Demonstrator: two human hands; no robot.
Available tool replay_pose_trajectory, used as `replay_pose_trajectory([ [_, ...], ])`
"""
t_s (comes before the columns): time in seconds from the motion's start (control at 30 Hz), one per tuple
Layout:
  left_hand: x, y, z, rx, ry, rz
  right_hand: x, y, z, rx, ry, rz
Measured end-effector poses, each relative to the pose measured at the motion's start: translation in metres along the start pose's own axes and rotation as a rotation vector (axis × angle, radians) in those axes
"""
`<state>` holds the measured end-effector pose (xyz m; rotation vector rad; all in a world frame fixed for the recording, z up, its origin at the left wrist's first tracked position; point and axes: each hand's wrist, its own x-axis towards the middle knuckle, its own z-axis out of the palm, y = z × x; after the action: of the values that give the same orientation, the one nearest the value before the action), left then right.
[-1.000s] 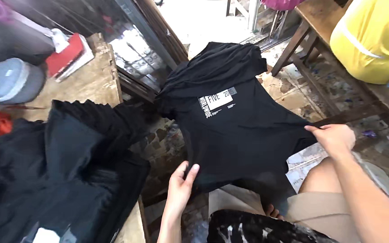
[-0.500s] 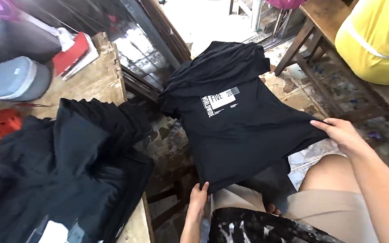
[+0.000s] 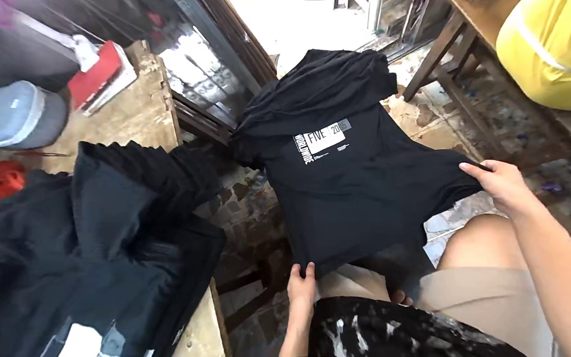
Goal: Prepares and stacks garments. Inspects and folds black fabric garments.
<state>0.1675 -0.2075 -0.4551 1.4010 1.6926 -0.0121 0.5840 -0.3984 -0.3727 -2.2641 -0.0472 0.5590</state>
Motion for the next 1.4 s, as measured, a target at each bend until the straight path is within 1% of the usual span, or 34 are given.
replay_pose_trajectory([
  [0.07, -0.004, 0.014, -0.02, -0.08, -0.016, -0.033, 0.001, -0.001, 0.0, -0.018, 0.001, -0.023],
  [0.13, -0.007, 0.038, -0.045, -0.101, -0.102, -0.071, 0.001, -0.008, -0.001, -0.02, 0.037, -0.048],
  [0.17, -0.012, 0.056, -0.058, -0.098, -0.123, -0.029, 0.001, -0.014, -0.003, -0.009, 0.062, -0.056],
  [0.2, -0.021, 0.076, -0.072, -0.118, -0.116, 0.071, 0.001, -0.022, -0.004, 0.007, 0.089, -0.065],
  [0.23, -0.032, 0.096, -0.083, -0.193, -0.074, 0.21, 0.003, -0.028, -0.006, 0.024, 0.119, -0.081],
  [0.27, -0.04, 0.111, -0.088, -0.33, -0.013, 0.34, 0.004, -0.032, -0.007, 0.033, 0.146, -0.098],
  [0.3, -0.041, 0.119, -0.086, -0.456, 0.051, 0.444, 0.005, -0.037, -0.008, 0.044, 0.165, -0.103],
  [0.33, -0.036, 0.117, -0.078, -0.47, 0.095, 0.493, 0.008, -0.041, -0.008, 0.051, 0.173, -0.104],
  [0.37, -0.025, 0.107, -0.064, -0.363, 0.134, 0.484, 0.01, -0.042, -0.009, 0.062, 0.173, -0.096],
  [0.4, -0.009, 0.091, -0.044, -0.183, 0.143, 0.433, 0.013, -0.043, -0.011, 0.072, 0.17, -0.089],
  [0.47, 0.023, 0.055, 0.002, 0.164, 0.054, 0.255, 0.012, -0.044, -0.013, 0.056, 0.156, -0.09],
  [0.5, 0.033, 0.043, 0.021, 0.229, -0.014, 0.127, 0.013, -0.042, -0.014, 0.031, 0.137, -0.097],
  [0.53, 0.038, 0.035, 0.034, 0.199, -0.047, 0.031, 0.013, -0.04, -0.015, -0.01, 0.098, -0.084],
  [0.57, 0.038, 0.03, 0.042, 0.087, -0.052, -0.027, 0.013, -0.036, -0.017, -0.076, 0.028, -0.038],
  [0.6, 0.034, 0.03, 0.042, -0.102, -0.078, -0.064, 0.013, -0.031, -0.018, -0.164, -0.061, 0.038],
  [0.67, 0.024, 0.037, 0.021, -0.507, -0.233, -0.17, 0.014, -0.021, -0.019, -0.264, -0.236, 0.187],
  [0.7, 0.021, 0.041, 0.001, -0.636, -0.325, -0.21, 0.013, -0.016, -0.019, -0.23, -0.286, 0.18],
  [0.73, 0.02, 0.044, -0.022, -0.71, -0.378, -0.197, 0.011, -0.013, -0.02, -0.146, -0.277, 0.113],
  [0.77, 0.018, 0.048, -0.047, -0.732, -0.367, -0.136, 0.01, -0.012, -0.017, -0.04, -0.221, 0.024],
  [0.8, 0.014, 0.055, -0.07, -0.716, -0.313, -0.071, 0.008, -0.01, -0.01, 0.046, -0.128, -0.029],
  [0.83, 0.01, 0.065, -0.088, -0.687, -0.225, -0.032, 0.006, -0.009, 0.0, 0.088, -0.034, -0.038],
  [0.87, 0.005, 0.079, -0.099, -0.652, -0.137, -0.016, 0.003, -0.007, 0.012, 0.075, 0.04, -0.025],
  [0.9, -0.001, 0.095, -0.105, -0.597, -0.073, 0.016, -0.001, -0.004, 0.025, 0.007, 0.066, 0.005],
  [0.93, -0.005, 0.111, -0.106, -0.548, -0.06, 0.066, -0.006, -0.002, 0.035, -0.126, 0.045, 0.042],
  [1.0, -0.009, 0.142, -0.101, -0.531, -0.084, 0.183, -0.011, 0.001, 0.05, -0.432, -0.056, 0.126],
  [1.03, -0.007, 0.156, -0.094, -0.551, -0.075, 0.214, -0.012, -0.001, 0.054, -0.509, -0.082, 0.157],
  [1.07, -0.005, 0.168, -0.087, -0.57, -0.065, 0.229, -0.013, -0.003, 0.056, -0.528, -0.073, 0.164],
  [1.13, 0.003, 0.184, -0.074, -0.582, -0.127, 0.261, -0.014, -0.006, 0.055, -0.481, -0.032, 0.122],
  [1.2, 0.009, 0.194, -0.067, -0.626, -0.264, 0.268, -0.015, -0.005, 0.053, -0.379, 0.021, 0.064],
  [1.27, 0.016, 0.201, -0.063, -0.711, -0.399, 0.206, -0.014, 0.0, 0.053, -0.256, 0.055, 0.041],
  [1.33, 0.021, 0.207, -0.058, -0.767, -0.44, 0.121, -0.004, 0.013, 0.055, -0.17, 0.083, 0.021],
  [1.4, 0.023, 0.209, -0.054, -0.768, -0.429, 0.096, 0.003, 0.022, 0.056, -0.115, 0.085, 0.031],
])
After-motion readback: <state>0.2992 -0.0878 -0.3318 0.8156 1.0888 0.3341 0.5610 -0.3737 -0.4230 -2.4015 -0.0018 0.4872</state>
